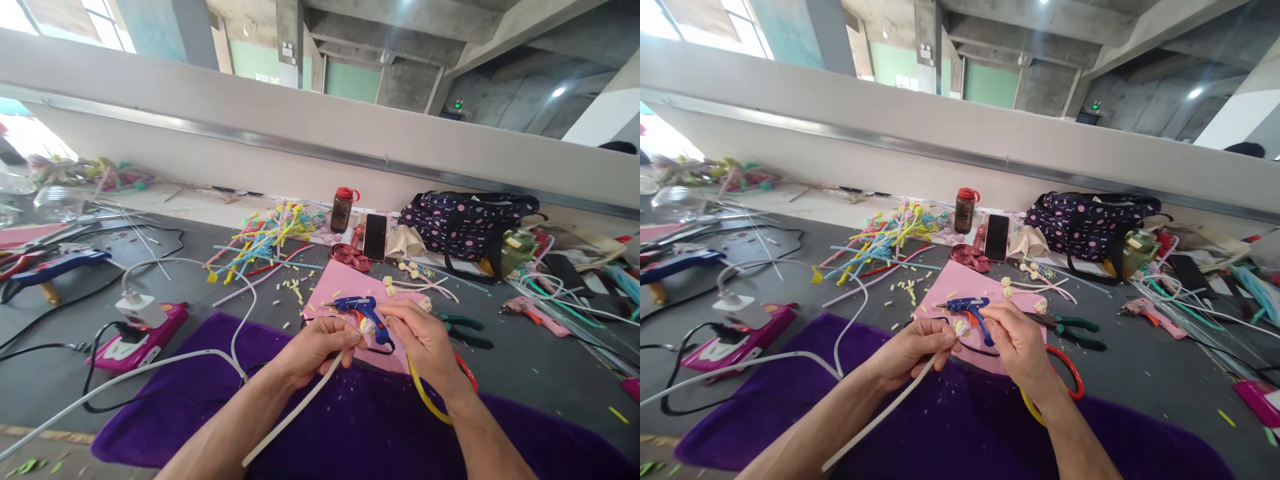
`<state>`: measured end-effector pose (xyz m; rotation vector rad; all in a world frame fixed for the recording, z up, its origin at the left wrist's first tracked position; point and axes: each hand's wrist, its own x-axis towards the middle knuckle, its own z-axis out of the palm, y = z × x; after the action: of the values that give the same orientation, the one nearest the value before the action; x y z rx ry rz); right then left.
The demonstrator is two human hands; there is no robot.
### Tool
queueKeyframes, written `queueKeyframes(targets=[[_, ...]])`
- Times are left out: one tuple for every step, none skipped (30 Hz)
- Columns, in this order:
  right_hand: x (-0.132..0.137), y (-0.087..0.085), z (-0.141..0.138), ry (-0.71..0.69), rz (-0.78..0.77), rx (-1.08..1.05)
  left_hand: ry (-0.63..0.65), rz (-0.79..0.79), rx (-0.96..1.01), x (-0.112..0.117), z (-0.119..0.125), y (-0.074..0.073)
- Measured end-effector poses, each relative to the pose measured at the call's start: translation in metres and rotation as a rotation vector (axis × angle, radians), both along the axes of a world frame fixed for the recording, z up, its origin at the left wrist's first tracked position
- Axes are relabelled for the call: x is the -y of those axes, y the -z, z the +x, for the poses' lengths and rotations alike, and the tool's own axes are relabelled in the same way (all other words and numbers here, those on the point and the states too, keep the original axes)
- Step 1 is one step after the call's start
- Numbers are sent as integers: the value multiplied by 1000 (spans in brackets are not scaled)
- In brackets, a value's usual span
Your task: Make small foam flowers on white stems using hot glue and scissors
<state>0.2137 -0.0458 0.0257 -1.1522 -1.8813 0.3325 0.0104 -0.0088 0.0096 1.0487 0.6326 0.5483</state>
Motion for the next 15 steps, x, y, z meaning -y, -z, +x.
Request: queueKeyframes(targets=[[1,-1,-1,-10,-8,-11,-1,-2,11,0,0,0],[2,-1,-2,-27,-20,-25,2,-3,17,0,0,0],[3,-3,-3,-50,-38,-44,10,-5,18,0,0,0],[5,-4,-3,-82,-61,-66,24,-6,15,1,-1,0],[7,-6,-4,-121,-90,-89,42,-7,8,1,-1,-1],[8,-8,-4,-165,-119,-108,62,-8,1,1,-1,-1],[10,-9,-5,-205,-146,-119,81,-7,-7,1,-1,-2],[11,-11,-5,-237,-169,-120,96,-5,-15,1,-1,-2],[11,-12,-6,-260,-187,-110,108,-5,-23,1,-1,-2],[12,-12,-7,-279,-199,-93,115,-6,-30,1,-1,-2],[12,-13,-7,-293,-206,-76,120,-7,-36,1,-1,-2],[12,-13,-8,-302,-210,-62,121,-9,-43,1,-1,-2],[12,-13,-8,-307,-214,-54,120,-12,-50,1,-1,-2],[12,-13,-9,-308,-216,-51,118,-14,-56,1,-1,-2],[12,-13,-9,-307,-218,-50,115,-14,-61,1,-1,-2]])
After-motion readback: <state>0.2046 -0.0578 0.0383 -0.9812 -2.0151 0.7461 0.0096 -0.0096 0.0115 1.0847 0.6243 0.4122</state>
